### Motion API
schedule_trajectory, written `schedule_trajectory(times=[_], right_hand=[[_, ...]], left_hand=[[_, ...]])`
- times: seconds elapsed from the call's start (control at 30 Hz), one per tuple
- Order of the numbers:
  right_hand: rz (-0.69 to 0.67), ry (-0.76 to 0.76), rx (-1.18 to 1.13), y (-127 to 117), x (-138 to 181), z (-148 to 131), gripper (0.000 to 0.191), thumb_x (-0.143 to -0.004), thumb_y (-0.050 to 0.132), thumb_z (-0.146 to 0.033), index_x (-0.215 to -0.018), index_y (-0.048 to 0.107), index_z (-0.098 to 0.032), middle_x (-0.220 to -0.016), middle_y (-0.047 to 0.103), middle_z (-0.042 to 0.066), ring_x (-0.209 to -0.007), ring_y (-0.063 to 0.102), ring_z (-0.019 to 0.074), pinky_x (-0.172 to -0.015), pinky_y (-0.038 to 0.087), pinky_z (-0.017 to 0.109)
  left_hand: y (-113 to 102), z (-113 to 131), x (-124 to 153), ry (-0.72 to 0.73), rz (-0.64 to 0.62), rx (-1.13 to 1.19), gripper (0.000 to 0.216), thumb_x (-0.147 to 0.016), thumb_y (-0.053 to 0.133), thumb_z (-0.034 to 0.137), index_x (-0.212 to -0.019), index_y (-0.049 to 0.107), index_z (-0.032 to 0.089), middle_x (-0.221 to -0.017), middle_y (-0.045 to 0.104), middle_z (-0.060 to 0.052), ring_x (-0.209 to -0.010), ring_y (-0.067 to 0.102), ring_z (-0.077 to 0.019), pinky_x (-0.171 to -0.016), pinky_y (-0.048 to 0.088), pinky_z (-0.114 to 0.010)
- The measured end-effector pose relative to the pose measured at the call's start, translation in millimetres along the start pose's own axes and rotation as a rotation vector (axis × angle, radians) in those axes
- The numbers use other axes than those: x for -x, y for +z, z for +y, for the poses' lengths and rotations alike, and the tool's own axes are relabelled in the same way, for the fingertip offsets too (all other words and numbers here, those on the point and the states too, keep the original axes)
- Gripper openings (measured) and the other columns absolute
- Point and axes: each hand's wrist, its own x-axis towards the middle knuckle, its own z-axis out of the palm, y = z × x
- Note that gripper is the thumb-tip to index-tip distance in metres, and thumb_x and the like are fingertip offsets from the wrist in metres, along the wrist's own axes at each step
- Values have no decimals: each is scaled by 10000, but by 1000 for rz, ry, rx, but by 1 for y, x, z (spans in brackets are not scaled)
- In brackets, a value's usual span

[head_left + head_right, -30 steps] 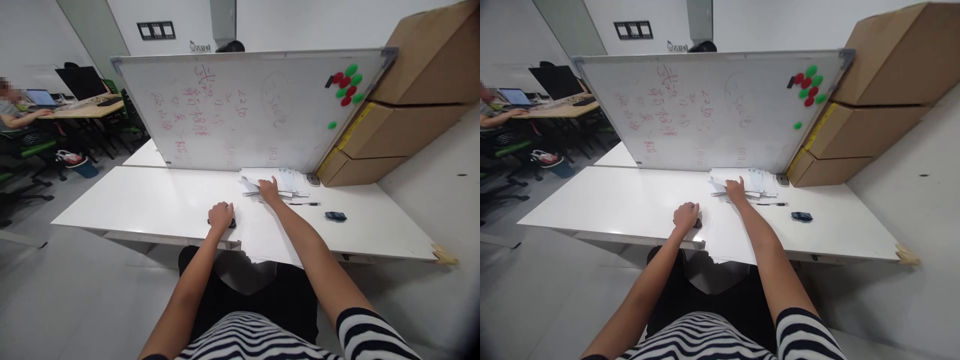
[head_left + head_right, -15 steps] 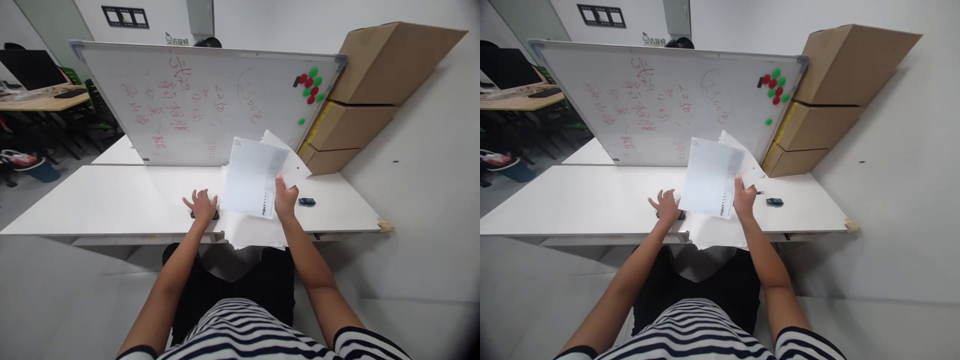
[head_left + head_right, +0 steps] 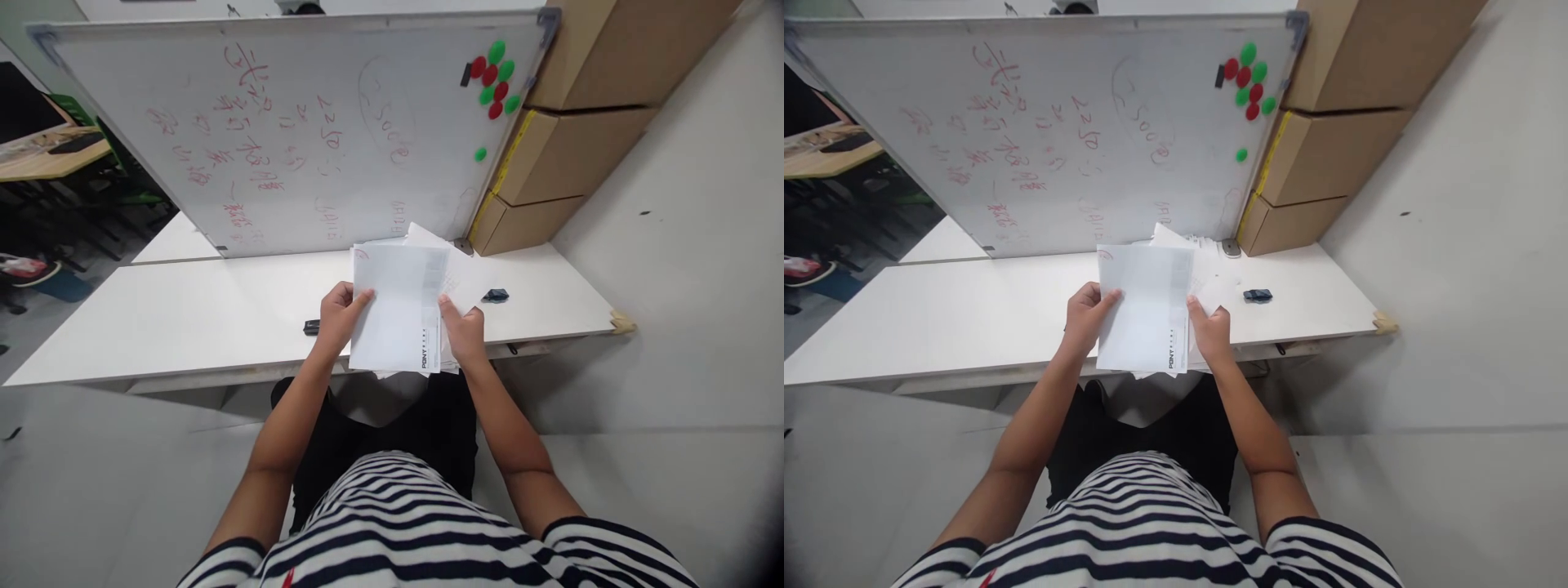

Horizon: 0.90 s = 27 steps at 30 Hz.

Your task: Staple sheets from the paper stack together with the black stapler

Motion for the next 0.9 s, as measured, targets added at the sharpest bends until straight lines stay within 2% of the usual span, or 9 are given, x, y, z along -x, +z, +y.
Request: schedule_trajectory(times=[0.2,0.33,0.43,0.5,0.57,0.67,0.73,0.83,0.9], right_hand=[[-93,54,-36,-5,2,2,484,-796,645,-523,-1099,673,-146,-1161,689,101,-1124,623,269,-988,497,440],[-226,167,-31,-8,1,1,472,-756,689,-539,-1041,698,-163,-1061,727,98,-1001,680,280,-863,564,429],[-351,227,-28,-10,3,3,465,-728,725,-526,-1030,706,-172,-1040,732,98,-954,695,284,-821,577,431],[-408,251,-34,-11,5,5,463,-727,726,-525,-1034,708,-179,-1052,729,96,-956,694,286,-819,577,437],[-458,269,-33,-13,7,7,462,-737,713,-533,-1045,708,-188,-1057,728,92,-957,692,289,-810,579,442],[-532,263,12,-16,8,2,465,-762,684,-541,-1084,699,-207,-1062,726,82,-948,690,289,-787,583,441],[-528,188,73,-17,7,-7,451,-783,662,-539,-1101,694,-220,-1068,722,72,-959,682,288,-791,577,435],[-489,-17,144,-17,3,-20,375,-813,634,-519,-1054,709,-241,-1071,713,47,-997,660,274,-835,555,404],[-467,-113,155,-13,1,-20,331,-815,634,-509,-997,720,-246,-1055,712,35,-994,655,256,-851,543,376]], left_hand=[[-8,-13,-3,35,26,-165,347,-750,678,489,-648,547,184,-629,564,17,-562,485,-101,-502,383,-226],[-6,-14,0,91,23,-289,319,-776,663,457,-642,545,192,-650,558,15,-634,523,-120,-598,438,-253],[0,-16,5,161,28,-347,236,-792,655,428,-734,605,205,-910,628,-35,-898,587,-173,-784,482,-306],[5,-22,8,188,14,-300,222,-792,656,431,-802,625,212,-1175,582,-62,-1130,533,-212,-898,468,-336],[10,-31,11,137,-37,-151,249,-800,644,449,-896,615,222,-1280,539,-67,-1206,501,-227,-931,469,-354],[12,-39,13,-49,-154,123,429,-803,640,475,-1152,518,258,-1201,610,-74,-1045,614,-217,-863,516,-385],[11,-38,13,-147,-240,218,580,-762,686,483,-1245,470,245,-1153,643,-94,-948,653,-227,-816,536,-396],[7,-30,11,-246,-409,245,584,-717,736,472,-1182,571,160,-1090,676,-138,-957,659,-274,-829,538,-412],[6,-26,9,-270,-459,210,511,-723,733,465,-1105,636,139,-1071,691,-136,-988,651,-289,-852,533,-419]])
